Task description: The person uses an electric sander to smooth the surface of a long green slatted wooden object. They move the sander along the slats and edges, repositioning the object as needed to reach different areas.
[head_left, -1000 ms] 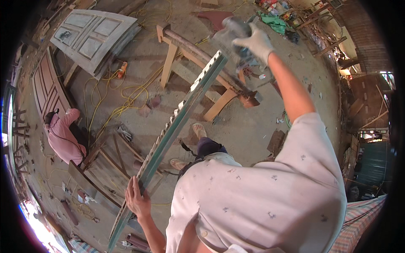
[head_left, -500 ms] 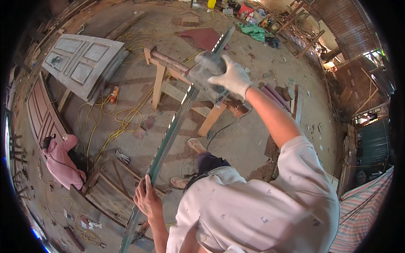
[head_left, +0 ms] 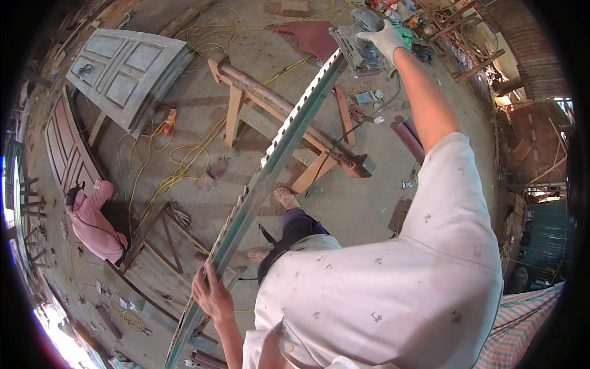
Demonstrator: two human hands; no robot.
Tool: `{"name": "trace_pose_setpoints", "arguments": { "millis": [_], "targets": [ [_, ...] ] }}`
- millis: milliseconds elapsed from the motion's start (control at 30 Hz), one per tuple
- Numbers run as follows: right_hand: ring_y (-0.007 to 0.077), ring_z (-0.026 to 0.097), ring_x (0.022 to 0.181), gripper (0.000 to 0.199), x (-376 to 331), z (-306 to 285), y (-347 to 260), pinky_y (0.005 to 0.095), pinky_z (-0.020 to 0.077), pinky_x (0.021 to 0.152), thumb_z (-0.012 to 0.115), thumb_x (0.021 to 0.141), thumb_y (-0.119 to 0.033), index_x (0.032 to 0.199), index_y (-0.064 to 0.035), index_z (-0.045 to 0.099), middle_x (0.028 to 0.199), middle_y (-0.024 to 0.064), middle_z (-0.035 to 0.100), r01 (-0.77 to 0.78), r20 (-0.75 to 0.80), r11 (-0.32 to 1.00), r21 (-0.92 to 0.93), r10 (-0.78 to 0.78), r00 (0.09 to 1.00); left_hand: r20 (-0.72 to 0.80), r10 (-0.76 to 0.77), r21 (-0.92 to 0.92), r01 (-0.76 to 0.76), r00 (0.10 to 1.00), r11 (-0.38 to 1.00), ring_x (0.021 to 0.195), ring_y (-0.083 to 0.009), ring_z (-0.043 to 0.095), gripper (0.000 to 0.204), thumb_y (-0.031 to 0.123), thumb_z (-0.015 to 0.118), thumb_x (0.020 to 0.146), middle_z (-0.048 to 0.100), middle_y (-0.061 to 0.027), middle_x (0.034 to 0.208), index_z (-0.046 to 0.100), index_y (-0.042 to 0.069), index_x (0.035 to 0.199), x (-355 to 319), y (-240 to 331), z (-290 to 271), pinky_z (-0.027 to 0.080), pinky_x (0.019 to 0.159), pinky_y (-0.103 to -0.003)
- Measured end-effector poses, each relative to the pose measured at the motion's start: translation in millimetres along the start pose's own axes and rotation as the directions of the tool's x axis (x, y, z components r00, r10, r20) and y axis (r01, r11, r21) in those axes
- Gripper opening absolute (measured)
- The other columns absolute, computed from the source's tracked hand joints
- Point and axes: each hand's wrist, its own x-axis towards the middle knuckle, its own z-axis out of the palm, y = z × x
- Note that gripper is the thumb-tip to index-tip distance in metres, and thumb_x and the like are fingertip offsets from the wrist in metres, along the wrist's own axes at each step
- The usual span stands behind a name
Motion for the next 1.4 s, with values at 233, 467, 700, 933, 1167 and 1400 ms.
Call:
{"name": "trace_pose_setpoints", "arguments": {
  "millis": [233, 467, 700, 933, 1167, 1400],
  "targets": [
    [0.0444, 0.067, 0.139, 0.112, -182.9, -3.3, -74.7, 0.0466, 0.0532, 0.118, 0.095, 0.072, -0.052, 0.157, 0.0067, 0.053, 0.146, 0.0329, 0.068, 0.130, 0.089, 0.988, 0.088, -0.137, 0.987, 0.044, 0.144, -0.128, -0.137, 0.989, 0.982, 0.133, -0.0336, 0.065, 0.078, -0.005, 0.071, 0.092, 0.064, -0.0108, 0.153, 0.061, 0.030, 0.161, 35.2, 24.3, 6.5, 0.049, 0.105, -0.051],
    [0.0450, 0.073, 0.122, 0.101, -340.2, -14.3, -147.9, 0.0505, 0.0581, 0.104, 0.090, 0.079, -0.053, 0.154, 0.0014, 0.050, 0.127, 0.0340, 0.074, 0.161, 0.431, 0.985, 0.058, -0.170, 0.886, 0.066, 0.157, -0.128, -0.148, 0.985, 0.981, 0.131, -0.0344, 0.065, 0.084, -0.006, 0.071, 0.090, 0.064, -0.0113, 0.153, 0.060, 0.033, 0.163, 30.9, 21.4, 9.1, 0.049, 0.099, -0.052],
    [0.0448, 0.070, 0.131, 0.113, -234.1, -13.8, -109.8, 0.0505, 0.0542, 0.114, 0.089, 0.077, -0.054, 0.165, 0.0007, 0.044, 0.138, 0.0322, 0.072, 0.078, 0.204, 0.997, -0.003, -0.075, 0.976, 0.125, 0.106, -0.144, -0.087, 0.987, 0.986, 0.129, -0.0373, 0.066, 0.069, -0.001, 0.068, 0.095, 0.066, -0.0139, 0.147, 0.065, 0.028, 0.158, 38.4, 22.5, -4.6, 0.048, 0.098, -0.054],
    [0.0439, 0.062, 0.145, 0.124, -26.6, -15.5, 1.8, 0.0465, 0.0490, 0.123, 0.094, 0.075, -0.055, 0.167, 0.0076, 0.040, 0.156, 0.0332, 0.061, 0.026, 0.017, 0.998, -0.056, -0.025, 1.000, 0.110, 0.126, -0.116, -0.113, 0.986, 0.987, 0.124, -0.0428, 0.066, 0.067, 0.004, 0.071, 0.095, 0.066, -0.0172, 0.144, 0.062, 0.032, 0.155, 34.8, 23.8, 10.9, 0.049, 0.098, -0.057],
    [0.0418, 0.060, 0.148, 0.133, 120.2, -17.0, 57.5, 0.0450, 0.0488, 0.123, 0.098, 0.076, -0.055, 0.172, 0.0071, 0.031, 0.162, 0.0317, 0.057, -0.007, -0.024, 0.998, -0.069, 0.005, 1.000, 0.074, 0.142, -0.110, -0.133, 0.987, 0.985, 0.123, -0.0441, 0.068, 0.071, 0.003, 0.072, 0.097, 0.067, -0.0184, 0.142, 0.058, 0.035, 0.160, 30.0, 20.9, 19.1, 0.049, 0.103, -0.057],
    [0.0386, 0.065, 0.140, 0.122, 53.6, -9.5, 41.0, 0.0431, 0.0504, 0.121, 0.098, 0.075, -0.050, 0.167, 0.0081, 0.041, 0.153, 0.0287, 0.065, 0.105, 0.089, 0.993, 0.054, -0.109, 0.990, 0.063, 0.146, -0.105, -0.139, 0.987, 0.985, 0.123, -0.0427, 0.068, 0.071, 0.003, 0.074, 0.098, 0.069, -0.0184, 0.145, 0.059, 0.032, 0.161, 32.1, 23.0, 17.7, 0.049, 0.101, -0.056]
  ]
}}
